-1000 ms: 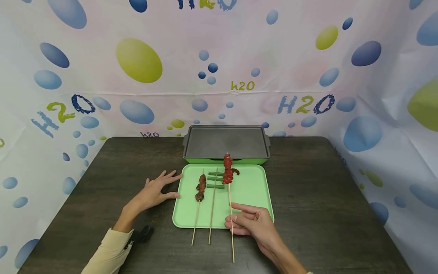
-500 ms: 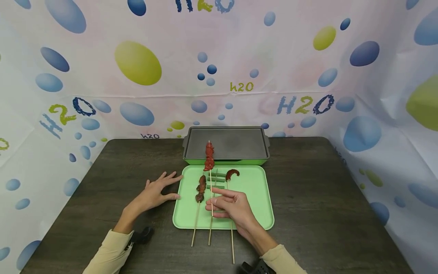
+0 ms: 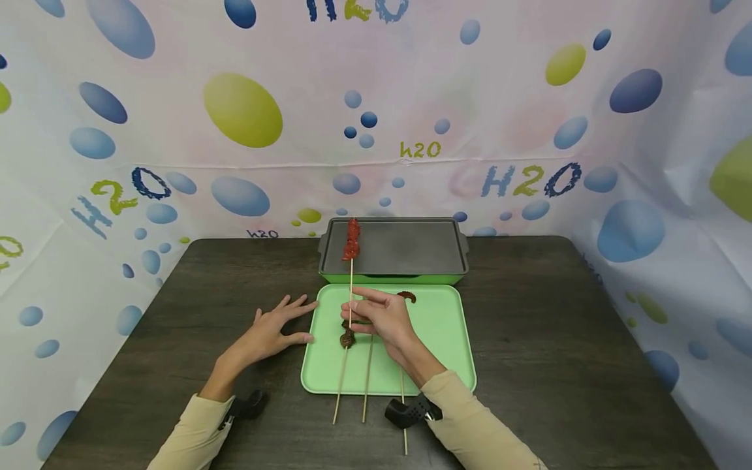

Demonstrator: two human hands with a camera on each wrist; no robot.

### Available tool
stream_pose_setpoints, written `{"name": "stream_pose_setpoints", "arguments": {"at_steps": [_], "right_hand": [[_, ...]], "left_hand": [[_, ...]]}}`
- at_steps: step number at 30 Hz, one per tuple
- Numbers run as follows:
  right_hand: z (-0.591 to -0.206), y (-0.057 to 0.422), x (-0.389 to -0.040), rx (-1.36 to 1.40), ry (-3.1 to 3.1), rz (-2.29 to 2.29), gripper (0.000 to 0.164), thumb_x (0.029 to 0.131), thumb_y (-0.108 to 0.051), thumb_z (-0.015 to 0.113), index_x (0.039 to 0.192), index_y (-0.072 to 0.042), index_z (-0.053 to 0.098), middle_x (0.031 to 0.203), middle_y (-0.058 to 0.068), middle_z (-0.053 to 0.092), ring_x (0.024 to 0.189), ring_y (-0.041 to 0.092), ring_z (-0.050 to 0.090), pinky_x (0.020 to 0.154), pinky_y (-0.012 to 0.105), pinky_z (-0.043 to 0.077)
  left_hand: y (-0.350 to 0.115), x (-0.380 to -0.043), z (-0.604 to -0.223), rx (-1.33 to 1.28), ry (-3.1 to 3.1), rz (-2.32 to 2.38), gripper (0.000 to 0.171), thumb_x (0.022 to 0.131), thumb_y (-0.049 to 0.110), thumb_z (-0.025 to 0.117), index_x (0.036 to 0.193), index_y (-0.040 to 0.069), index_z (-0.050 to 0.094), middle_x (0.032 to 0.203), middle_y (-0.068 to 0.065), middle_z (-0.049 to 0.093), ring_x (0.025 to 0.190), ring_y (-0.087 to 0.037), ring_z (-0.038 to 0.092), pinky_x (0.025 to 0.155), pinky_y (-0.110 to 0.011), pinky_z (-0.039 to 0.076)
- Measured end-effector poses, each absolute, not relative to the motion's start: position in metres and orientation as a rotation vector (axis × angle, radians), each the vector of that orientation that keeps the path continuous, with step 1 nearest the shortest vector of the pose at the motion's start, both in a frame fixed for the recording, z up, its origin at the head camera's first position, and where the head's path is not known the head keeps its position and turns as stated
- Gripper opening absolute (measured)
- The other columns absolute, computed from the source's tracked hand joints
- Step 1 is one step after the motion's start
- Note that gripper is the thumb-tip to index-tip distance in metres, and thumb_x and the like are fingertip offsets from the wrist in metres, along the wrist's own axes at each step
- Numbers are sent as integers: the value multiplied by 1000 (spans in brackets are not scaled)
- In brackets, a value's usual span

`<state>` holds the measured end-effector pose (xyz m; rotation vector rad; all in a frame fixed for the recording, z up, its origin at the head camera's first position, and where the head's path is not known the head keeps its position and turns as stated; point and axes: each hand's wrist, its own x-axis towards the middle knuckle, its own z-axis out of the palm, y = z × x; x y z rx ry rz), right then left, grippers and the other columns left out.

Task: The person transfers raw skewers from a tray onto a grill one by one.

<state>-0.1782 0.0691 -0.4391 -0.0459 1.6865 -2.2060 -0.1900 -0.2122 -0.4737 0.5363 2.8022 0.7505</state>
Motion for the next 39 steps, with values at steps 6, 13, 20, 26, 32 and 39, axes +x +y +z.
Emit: {"name": "stream_pose_setpoints", "arguments": {"at_steps": [6, 13, 20, 26, 32, 39], "right_hand": [[-446, 60, -200, 6, 1665, -2217, 46, 101, -5, 64, 147, -6, 57, 111, 12, 76, 96, 14, 75, 85, 32, 60], [-454, 55, -217, 76, 1632, -2220, 44, 101, -4, 64, 145, -7, 59, 112, 14, 76, 96, 15, 76, 83, 30, 60], [-455, 50, -224, 107, 1612, -2215, 43, 102, -3, 64, 144, -7, 60, 111, 14, 76, 97, 16, 76, 86, 32, 59], [-454, 49, -226, 144, 1590, -2238, 42, 101, -3, 65, 143, -5, 61, 109, 13, 77, 93, 15, 76, 83, 30, 60], [-453, 52, -224, 110, 1612, -2251, 41, 101, -6, 66, 142, 0, 61, 112, 14, 76, 92, 15, 76, 83, 31, 60], [-449, 65, -213, 34, 1672, -2241, 41, 103, -10, 65, 142, 0, 60, 117, 14, 74, 101, 18, 74, 90, 37, 59]], "left_hand": [[-213, -190, -475, 530, 2797, 753, 76, 90, 47, 75, 158, 25, 46, 166, -14, 30, 154, -45, 15, 105, -86, 3], [-214, -191, -475, 524, 2790, 748, 76, 90, 46, 75, 158, 25, 46, 166, -14, 30, 154, -44, 15, 105, -86, 2], [-214, -191, -476, 527, 2796, 752, 76, 90, 46, 75, 158, 25, 46, 166, -14, 30, 154, -44, 15, 105, -86, 3], [-213, -191, -476, 530, 2795, 755, 76, 90, 46, 75, 158, 25, 45, 166, -14, 30, 154, -44, 15, 105, -86, 3], [-213, -190, -475, 539, 2799, 767, 76, 90, 45, 75, 158, 25, 46, 166, -14, 31, 154, -44, 16, 106, -85, 3], [-213, -189, -475, 554, 2800, 776, 76, 90, 44, 75, 157, 24, 46, 165, -15, 31, 154, -45, 16, 105, -86, 3]]}}
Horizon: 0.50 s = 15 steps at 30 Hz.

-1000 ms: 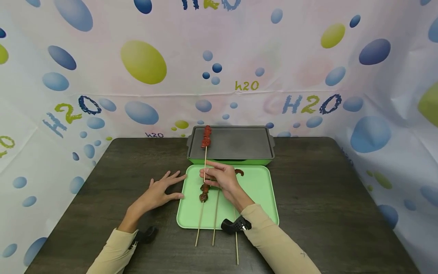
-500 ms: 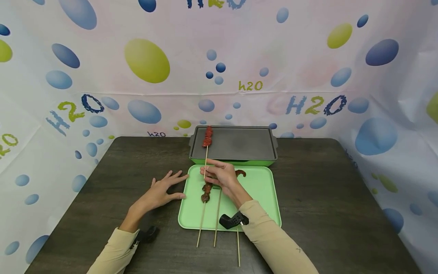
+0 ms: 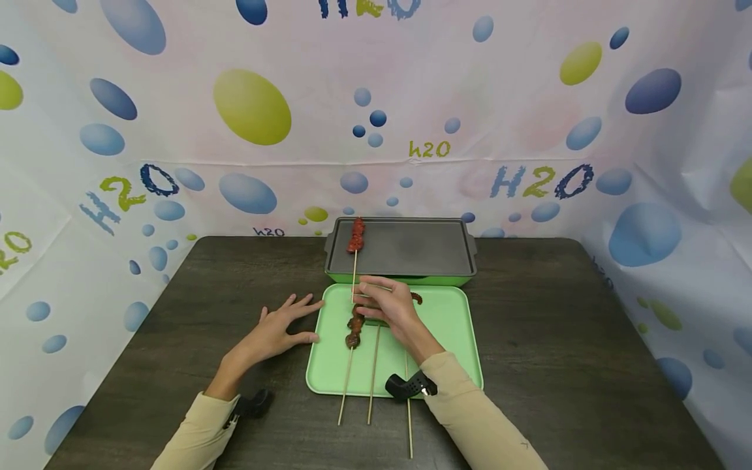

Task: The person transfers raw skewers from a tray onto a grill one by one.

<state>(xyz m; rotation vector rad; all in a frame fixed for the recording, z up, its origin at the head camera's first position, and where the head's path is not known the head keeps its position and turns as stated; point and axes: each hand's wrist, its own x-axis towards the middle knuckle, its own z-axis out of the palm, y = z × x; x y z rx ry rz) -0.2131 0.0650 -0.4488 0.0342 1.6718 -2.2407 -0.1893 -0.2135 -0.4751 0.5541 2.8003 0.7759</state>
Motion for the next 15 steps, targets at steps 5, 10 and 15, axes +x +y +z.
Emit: {"name": "stream_pose_setpoints", "arguments": {"at_steps": [5, 10, 15], "right_hand": [[-444, 83, -198, -83, 1730, -2216, 45, 104, -10, 62, 146, 5, 52, 122, 18, 71, 108, 23, 72, 96, 44, 56], [-441, 100, -182, -142, 1770, -2195, 46, 105, -13, 62, 146, 5, 51, 122, 18, 70, 107, 22, 71, 97, 44, 56], [-438, 119, -163, -169, 1844, -2158, 49, 104, -17, 64, 146, 5, 50, 121, 20, 70, 106, 24, 71, 94, 44, 57]], "left_hand": [[-214, -189, -477, 557, 2800, 780, 75, 90, 44, 75, 158, 25, 46, 166, -14, 31, 154, -44, 15, 105, -85, 2], [-215, -188, -477, 559, 2806, 776, 76, 91, 43, 75, 158, 25, 46, 166, -13, 31, 154, -43, 16, 106, -85, 2], [-215, -187, -475, 566, 2799, 781, 76, 91, 45, 75, 158, 25, 45, 166, -13, 30, 154, -43, 15, 106, -85, 2]]}}
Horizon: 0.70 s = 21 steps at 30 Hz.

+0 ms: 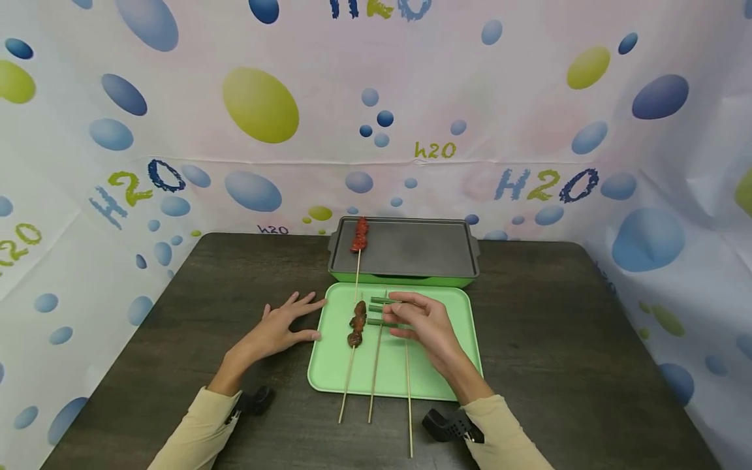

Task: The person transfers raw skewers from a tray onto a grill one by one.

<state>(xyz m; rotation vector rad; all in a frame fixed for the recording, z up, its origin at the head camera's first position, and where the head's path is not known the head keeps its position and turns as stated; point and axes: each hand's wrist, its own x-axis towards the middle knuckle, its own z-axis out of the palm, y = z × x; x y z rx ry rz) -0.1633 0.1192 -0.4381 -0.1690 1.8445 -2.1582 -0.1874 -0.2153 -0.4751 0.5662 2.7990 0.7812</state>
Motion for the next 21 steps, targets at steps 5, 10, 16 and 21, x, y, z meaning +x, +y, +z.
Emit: {"name": "stream_pose_setpoints", "arguments": {"at_steps": [5, 10, 16, 21], "right_hand": [[-433, 134, -143, -133, 1941, -2082, 52, 104, -21, 65, 147, 4, 50, 123, 22, 69, 108, 28, 71, 91, 43, 58], [-432, 148, -121, -132, 2020, -2040, 47, 103, -21, 66, 144, 1, 55, 121, 26, 69, 105, 31, 72, 88, 45, 59], [-441, 162, -97, -179, 2059, -1965, 50, 104, -17, 64, 145, 7, 50, 116, 30, 69, 100, 31, 74, 83, 46, 61], [-454, 172, -82, -170, 1973, -1904, 52, 105, -17, 62, 148, 8, 46, 114, 26, 72, 98, 28, 75, 80, 42, 62]], "left_hand": [[-215, -187, -476, 571, 2789, 805, 76, 91, 45, 75, 158, 24, 45, 166, -13, 30, 155, -43, 14, 106, -85, 0], [-216, -187, -477, 576, 2789, 827, 75, 91, 43, 75, 158, 24, 46, 166, -14, 30, 155, -43, 14, 106, -84, -1], [-216, -188, -477, 585, 2785, 847, 75, 91, 42, 75, 158, 23, 45, 166, -14, 30, 155, -43, 13, 106, -84, -2], [-216, -186, -476, 583, 2782, 854, 75, 92, 40, 76, 158, 22, 45, 166, -15, 30, 154, -43, 14, 106, -84, -2]]}}
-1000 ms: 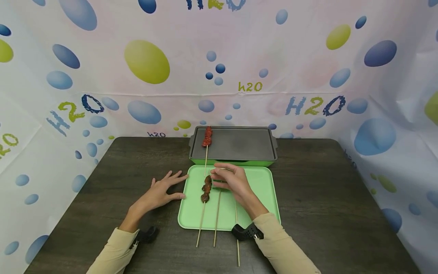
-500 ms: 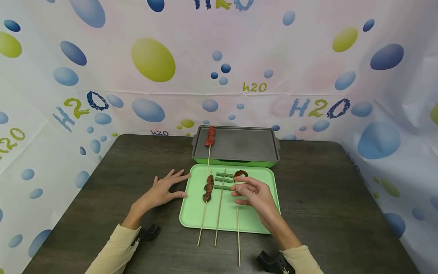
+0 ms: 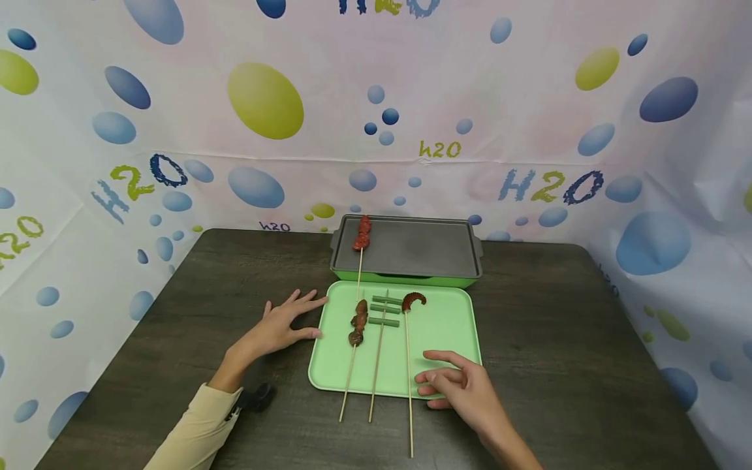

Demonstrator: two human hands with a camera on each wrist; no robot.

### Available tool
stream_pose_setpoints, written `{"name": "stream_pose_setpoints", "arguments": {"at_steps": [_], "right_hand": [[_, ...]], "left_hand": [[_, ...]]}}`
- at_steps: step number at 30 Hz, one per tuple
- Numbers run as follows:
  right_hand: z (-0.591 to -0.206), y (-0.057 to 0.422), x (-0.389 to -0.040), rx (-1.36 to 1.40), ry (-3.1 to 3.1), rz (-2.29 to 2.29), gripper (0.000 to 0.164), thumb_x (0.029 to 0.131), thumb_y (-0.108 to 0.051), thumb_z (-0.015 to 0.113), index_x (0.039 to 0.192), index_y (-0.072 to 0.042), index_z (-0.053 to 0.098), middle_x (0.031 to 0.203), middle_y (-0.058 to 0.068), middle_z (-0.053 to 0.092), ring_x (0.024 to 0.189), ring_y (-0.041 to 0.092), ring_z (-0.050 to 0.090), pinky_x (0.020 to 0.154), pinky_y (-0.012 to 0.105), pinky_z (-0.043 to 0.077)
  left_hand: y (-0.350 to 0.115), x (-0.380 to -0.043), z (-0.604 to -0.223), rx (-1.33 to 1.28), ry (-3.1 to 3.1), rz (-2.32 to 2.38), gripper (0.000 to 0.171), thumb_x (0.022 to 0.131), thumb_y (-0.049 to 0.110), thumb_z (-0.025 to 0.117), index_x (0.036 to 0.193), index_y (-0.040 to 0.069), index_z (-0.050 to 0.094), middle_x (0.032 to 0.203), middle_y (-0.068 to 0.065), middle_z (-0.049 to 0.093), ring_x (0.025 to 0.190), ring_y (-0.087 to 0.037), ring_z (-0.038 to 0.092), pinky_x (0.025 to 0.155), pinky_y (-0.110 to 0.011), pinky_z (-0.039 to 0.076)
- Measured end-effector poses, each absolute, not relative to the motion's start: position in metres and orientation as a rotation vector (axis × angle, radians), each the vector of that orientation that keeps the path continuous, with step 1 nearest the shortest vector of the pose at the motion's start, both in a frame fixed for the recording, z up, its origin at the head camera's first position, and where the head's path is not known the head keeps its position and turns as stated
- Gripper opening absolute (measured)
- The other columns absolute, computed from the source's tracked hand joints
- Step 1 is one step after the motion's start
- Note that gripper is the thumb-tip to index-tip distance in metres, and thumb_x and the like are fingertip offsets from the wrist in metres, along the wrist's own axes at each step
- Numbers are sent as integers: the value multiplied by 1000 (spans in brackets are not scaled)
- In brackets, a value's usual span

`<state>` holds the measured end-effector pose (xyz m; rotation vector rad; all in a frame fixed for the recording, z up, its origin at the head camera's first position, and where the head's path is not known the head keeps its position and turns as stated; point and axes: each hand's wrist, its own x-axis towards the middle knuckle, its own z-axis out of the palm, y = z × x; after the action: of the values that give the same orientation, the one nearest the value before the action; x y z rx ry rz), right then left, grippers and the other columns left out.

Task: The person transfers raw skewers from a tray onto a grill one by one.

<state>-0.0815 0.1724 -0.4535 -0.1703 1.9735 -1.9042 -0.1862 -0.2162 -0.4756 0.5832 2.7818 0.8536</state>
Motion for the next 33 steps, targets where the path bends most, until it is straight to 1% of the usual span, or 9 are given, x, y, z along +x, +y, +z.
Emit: {"name": "stream_pose_setpoints", "arguments": {"at_steps": [6, 10, 13, 16, 20, 22, 25, 29, 33], "right_hand": [[-474, 185, -70, -304, 1859, -1838, 48, 108, -8, 54, 147, 15, 40, 108, 26, 73, 91, 26, 76, 74, 42, 62], [-482, 187, -65, -303, 1806, -1825, 51, 107, -8, 54, 149, 15, 35, 105, 25, 74, 91, 29, 76, 74, 42, 63], [-485, 184, -63, -244, 1738, -1849, 55, 107, -10, 57, 151, 13, 34, 107, 25, 73, 95, 32, 76, 77, 43, 62], [-488, 180, -64, -197, 1631, -1890, 59, 106, -11, 58, 154, 10, 31, 113, 26, 72, 101, 33, 74, 83, 44, 61], [-492, 174, -66, -176, 1457, -1937, 62, 106, -8, 56, 158, 7, 25, 123, 28, 68, 110, 34, 71, 92, 45, 57], [-494, 171, -66, -176, 1394, -1949, 63, 106, -6, 55, 159, 6, 22, 125, 27, 67, 112, 34, 70, 94, 46, 56], [-495, 167, -65, -175, 1378, -1958, 65, 106, -6, 55, 160, 6, 20, 125, 26, 68, 107, 33, 73, 90, 44, 58], [-492, 162, -66, -165, 1419, -1968, 68, 105, -8, 59, 160, 6, 21, 122, 25, 70, 99, 31, 75, 83, 42, 61], [-492, 161, -65, -155, 1446, -1985, 70, 104, -6, 61, 160, 6, 22, 121, 25, 70, 97, 30, 76, 80, 41, 61]], "left_hand": [[-216, -185, -474, 578, 2782, 852, 75, 92, 40, 76, 158, 21, 45, 166, -15, 30, 154, -44, 14, 106, -84, -1], [-217, -186, -475, 577, 2779, 861, 75, 91, 40, 76, 158, 22, 46, 166, -15, 30, 154, -44, 14, 106, -84, -2], [-217, -186, -476, 577, 2779, 862, 75, 92, 39, 76, 158, 22, 45, 166, -15, 30, 155, -43, 14, 106, -84, -2], [-218, -186, -477, 577, 2780, 867, 75, 92, 39, 76, 158, 22, 45, 166, -15, 30, 155, -43, 14, 106, -84, -2], [-218, -185, -478, 572, 2769, 879, 75, 92, 40, 76, 158, 22, 45, 166, -15, 30, 154, -44, 13, 106, -85, -3], [-217, -185, -478, 573, 2763, 883, 75, 92, 40, 76, 158, 22, 45, 166, -15, 29, 155, -44, 13, 106, -85, -3], [-217, -185, -478, 575, 2762, 886, 75, 92, 40, 75, 158, 21, 45, 166, -15, 29, 155, -44, 13, 106, -85, -3], [-216, -186, -476, 569, 2764, 894, 75, 92, 39, 76, 158, 22, 45, 166, -15, 29, 155, -43, 12, 106, -84, -4], [-216, -186, -475, 572, 2756, 886, 75, 92, 39, 76, 158, 22, 45, 166, -15, 28, 155, -43, 11, 106, -84, -4]]}}
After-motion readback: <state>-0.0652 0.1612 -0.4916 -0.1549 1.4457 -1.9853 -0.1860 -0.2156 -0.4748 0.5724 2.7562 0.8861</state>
